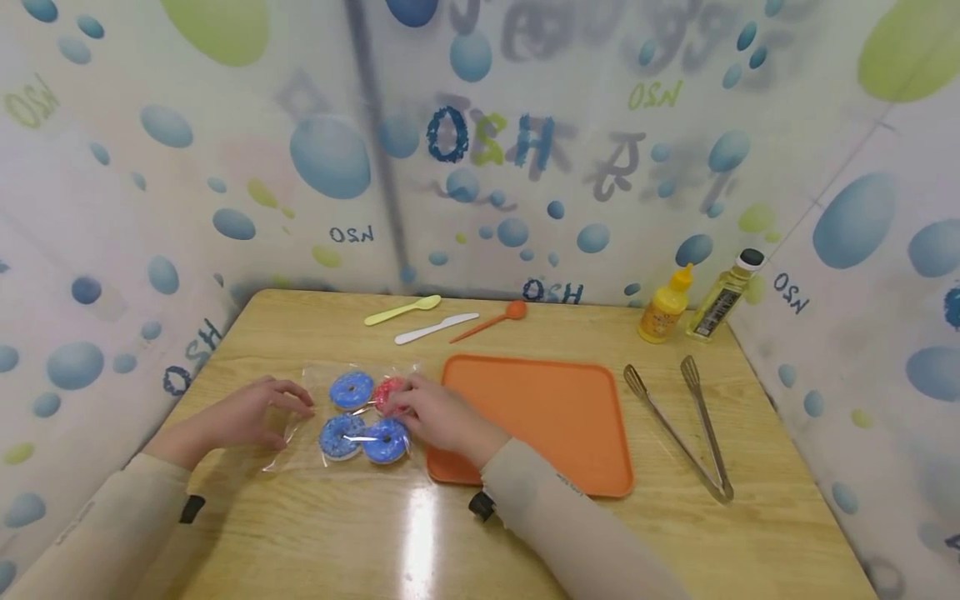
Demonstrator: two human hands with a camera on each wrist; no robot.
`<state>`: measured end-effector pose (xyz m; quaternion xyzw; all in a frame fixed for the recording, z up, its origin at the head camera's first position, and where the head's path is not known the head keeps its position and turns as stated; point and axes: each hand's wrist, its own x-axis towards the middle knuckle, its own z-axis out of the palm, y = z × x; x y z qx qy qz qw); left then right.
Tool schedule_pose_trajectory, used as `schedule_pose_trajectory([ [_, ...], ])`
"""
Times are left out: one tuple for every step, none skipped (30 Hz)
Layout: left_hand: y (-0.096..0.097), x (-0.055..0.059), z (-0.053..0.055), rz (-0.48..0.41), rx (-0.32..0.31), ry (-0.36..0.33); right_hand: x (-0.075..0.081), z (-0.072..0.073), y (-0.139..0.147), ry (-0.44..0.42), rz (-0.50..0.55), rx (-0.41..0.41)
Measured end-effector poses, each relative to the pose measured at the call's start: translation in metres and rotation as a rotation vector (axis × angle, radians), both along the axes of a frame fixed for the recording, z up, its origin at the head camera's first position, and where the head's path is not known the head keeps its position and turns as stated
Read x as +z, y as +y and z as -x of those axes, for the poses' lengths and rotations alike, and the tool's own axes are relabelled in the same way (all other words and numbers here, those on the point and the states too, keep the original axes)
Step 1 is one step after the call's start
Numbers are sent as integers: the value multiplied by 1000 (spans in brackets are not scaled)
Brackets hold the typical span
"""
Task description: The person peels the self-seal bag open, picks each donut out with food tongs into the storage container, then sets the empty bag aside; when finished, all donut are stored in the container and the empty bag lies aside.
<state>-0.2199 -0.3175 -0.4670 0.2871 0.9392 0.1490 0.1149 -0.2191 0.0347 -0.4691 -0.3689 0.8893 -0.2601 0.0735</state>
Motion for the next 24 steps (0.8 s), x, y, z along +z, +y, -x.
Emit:
schedule_pose_trajectory([
  [0,0,0,-2,-6,3,0,0,0,0,-3,3],
  [0,1,1,-3,-12,5,0,0,0,0,-7,6],
  [0,1,1,-4,-18,8,0,0,-1,0,-10,6],
  [0,1,2,-6,-22,9,0,-1,-1,-1,-14,5],
  [0,1,2,-7,-26,9,0,-1,-2,-3,-15,3],
  [0,1,2,-7,-24,6,0,-1,-2,-8,-17,0],
  [0,0,2,-8,-24,5,1,-2,-2,-13,-17,-5],
  [1,0,3,-9,-25,4,0,-2,-2,-15,-15,-10],
  [1,0,3,-9,-26,8,-1,-2,-1,-20,-9,-18],
  [1,0,2,-10,-21,5,-2,-2,-1,-25,-2,-24],
  [1,0,1,-13,-20,4,-3,-2,-1,-27,6,-30],
  [0,0,1,-17,-18,5,-4,-3,0,-29,14,-37],
  [1,1,0,-20,-17,7,-5,-2,1,-22,21,-43],
  [1,2,-1,-23,-9,3,-7,-2,1,-21,25,-53],
  [1,2,-1,-22,-1,1,-7,-2,3,-20,26,-63],
  [2,3,-1,-24,8,-6,-6,-3,4,-15,22,-71],
  [3,3,-1,-23,11,-8,-7,-3,6,-10,17,-82],
  [3,3,-1,-19,19,-13,-7,-3,7,-3,12,-91],
  [3,3,-1,-16,26,-18,-7,-3,9,4,10,-99],
  [4,3,-1,-13,35,-25,-7,-3,10,9,6,-111],
  [4,3,-1,-10,38,-27,-7,-3,12,23,2,-118],
  [4,3,-1,-11,41,-32,-7,-3,13,35,-1,-126],
  [5,3,-2,-12,42,-34,-8,-3,15,46,-4,-135],
  [5,3,-2,-13,46,-36,-8,-3,16,56,-3,-140],
])
